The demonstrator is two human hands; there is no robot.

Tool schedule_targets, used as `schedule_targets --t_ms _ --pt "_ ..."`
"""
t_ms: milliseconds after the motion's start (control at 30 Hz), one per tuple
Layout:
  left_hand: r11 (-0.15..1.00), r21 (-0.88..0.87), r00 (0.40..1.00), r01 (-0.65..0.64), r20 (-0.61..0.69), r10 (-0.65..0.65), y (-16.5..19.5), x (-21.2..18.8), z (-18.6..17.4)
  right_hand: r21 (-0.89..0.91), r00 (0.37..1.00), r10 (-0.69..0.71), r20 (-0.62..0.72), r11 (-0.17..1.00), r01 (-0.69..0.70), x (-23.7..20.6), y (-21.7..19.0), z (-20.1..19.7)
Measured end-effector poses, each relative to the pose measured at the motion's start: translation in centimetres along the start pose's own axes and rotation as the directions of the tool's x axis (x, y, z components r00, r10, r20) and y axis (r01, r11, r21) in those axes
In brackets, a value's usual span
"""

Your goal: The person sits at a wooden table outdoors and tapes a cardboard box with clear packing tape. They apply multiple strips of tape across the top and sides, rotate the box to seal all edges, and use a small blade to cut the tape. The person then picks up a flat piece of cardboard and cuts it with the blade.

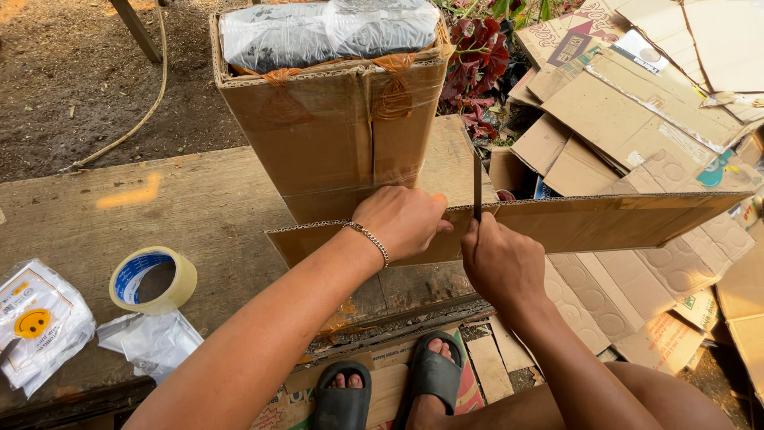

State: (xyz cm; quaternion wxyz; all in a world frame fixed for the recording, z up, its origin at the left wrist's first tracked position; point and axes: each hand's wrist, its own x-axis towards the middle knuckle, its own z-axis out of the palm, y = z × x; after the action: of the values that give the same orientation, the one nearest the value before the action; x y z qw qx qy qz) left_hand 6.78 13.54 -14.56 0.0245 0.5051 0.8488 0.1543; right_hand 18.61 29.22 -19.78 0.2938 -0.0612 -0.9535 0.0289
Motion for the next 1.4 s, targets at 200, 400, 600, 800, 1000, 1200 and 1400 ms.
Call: schedule_targets --t_ms 200,400,600,800,1000,1200,1400 --pt "0.999 -0.05 0.999 -0.015 -0.038 0.014 0.0 0.0 0.7 -0.026 0.998 0.026 0.065 0.999 -0.025 0.2 -0.1 -0.6" --pt "0.996 0.019 0.991 -0.086 -0.099 0.088 0.1 -0.5 1.3 -0.072 0.98 0.101 0.173 0.993 -0.09 0.9 -0.4 -1.7" --pt "0.995 0.033 0.989 -0.09 -0.114 0.093 0.0 -0.5 1.6 -0.075 0.973 0.122 0.198 0.991 -0.109 -0.5 -0.3 -0.7" --pt "0.997 0.035 0.991 -0.07 -0.111 0.073 -0.3 0.0 1.3 0.031 0.972 0.106 0.209 0.993 -0.115 -2.1 0.4 1.2" --pt "0.997 0.001 0.989 -0.08 -0.125 0.079 -0.2 -0.4 1.5 0.031 0.899 0.203 0.389 0.972 -0.233 -2.9 -0.1 -0.9" --pt "0.99 0.053 0.969 -0.133 -0.2 0.141 -0.3 -0.5 2.6 -0.084 0.841 0.216 0.495 0.976 -0.201 -0.2 0.1 -4.5" --pt "0.99 0.09 0.969 -0.111 -0.21 0.128 -0.5 -0.1 3.3 -0.083 0.906 0.198 0.375 0.98 -0.18 1.3 -0.7 -2.9"
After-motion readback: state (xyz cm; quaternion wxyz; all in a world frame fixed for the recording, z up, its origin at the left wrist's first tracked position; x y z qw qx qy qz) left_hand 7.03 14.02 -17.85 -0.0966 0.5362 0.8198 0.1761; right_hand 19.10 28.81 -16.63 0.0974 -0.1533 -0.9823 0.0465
